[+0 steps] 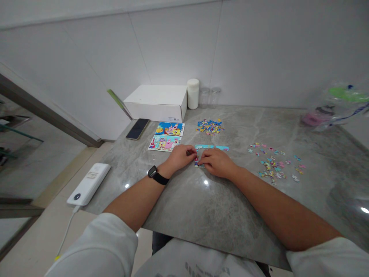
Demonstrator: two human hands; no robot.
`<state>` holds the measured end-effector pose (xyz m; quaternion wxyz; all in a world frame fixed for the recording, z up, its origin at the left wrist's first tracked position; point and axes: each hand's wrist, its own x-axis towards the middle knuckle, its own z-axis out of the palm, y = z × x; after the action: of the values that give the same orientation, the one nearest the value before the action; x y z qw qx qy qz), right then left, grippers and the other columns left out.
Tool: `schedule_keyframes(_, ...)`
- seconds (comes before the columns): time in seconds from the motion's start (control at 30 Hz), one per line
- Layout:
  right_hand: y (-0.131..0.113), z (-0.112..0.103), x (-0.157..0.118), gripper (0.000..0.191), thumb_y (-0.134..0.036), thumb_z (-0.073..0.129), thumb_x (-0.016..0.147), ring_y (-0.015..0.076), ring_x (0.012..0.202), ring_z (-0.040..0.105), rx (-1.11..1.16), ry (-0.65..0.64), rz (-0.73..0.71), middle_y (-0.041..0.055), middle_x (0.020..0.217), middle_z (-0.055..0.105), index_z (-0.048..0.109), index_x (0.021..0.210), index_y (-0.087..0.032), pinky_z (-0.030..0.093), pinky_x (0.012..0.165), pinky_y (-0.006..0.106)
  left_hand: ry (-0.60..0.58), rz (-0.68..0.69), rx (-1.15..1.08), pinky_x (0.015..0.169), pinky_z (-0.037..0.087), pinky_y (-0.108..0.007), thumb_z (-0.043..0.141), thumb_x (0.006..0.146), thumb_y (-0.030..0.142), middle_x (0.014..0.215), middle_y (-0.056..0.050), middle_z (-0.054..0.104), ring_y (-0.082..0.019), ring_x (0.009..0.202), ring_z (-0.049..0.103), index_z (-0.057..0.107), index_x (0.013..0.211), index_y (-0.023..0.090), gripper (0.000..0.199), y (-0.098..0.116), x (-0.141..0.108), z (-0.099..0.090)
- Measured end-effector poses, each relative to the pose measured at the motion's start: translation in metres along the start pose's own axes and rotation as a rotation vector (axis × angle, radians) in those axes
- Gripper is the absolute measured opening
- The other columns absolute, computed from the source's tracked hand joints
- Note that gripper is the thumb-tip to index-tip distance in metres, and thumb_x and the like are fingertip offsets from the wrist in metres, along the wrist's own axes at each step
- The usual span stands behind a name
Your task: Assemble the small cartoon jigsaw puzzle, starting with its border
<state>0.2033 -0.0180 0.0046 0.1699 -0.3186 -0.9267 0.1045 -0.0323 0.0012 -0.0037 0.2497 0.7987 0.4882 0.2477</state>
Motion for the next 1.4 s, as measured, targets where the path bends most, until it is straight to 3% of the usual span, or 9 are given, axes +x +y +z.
schedule_keyframes(0.63,0.0017,0.0034,-0.0003,0.03,-0.009,0.067,0.089,0.0218,0.095,0.07,0.021,0.022,-0.007,0.006,0.099,0.079,0.087,0.103,-0.027,0.047,0.087,0.035,0.01,0.072,0.094,0.077,0.049,-0.031,0.074,0.09,0.025,0.091,-0.004,0.075,-0.019,0.084,0.067,0.08,0.092,0.023,0.007,0.0022,-0.0003,-0.0005)
schedule_keyframes(0.87,-0.0013,0.001,-0.0003,0.034,-0.007,0.065,0.089,0.0232,0.099,0.069,-0.008,-0.016,0.005,0.006,0.101,0.079,0.086,0.107,-0.027,0.046,0.089,0.036,0.108,0.037,0.028,0.082,0.052,-0.032,0.071,0.092,0.025,0.094,-0.004,0.075,-0.02,0.088,0.067,0.079,0.098,0.022,0.011,-0.0021,0.0016,-0.0028)
schedule_keyframes(1.4,-0.002,-0.0002,-0.0005,0.032,-0.01,0.063,0.091,0.0224,0.097,0.069,-0.031,-0.015,-0.033,0.0065,0.101,0.079,0.085,0.108,-0.026,0.046,0.087,0.035,0.079,0.088,0.087,0.078,0.05,-0.032,0.07,0.091,0.022,0.091,-0.004,0.074,-0.02,0.084,0.067,0.08,0.094,0.023,0.01,0.0011,0.0006,-0.0029)
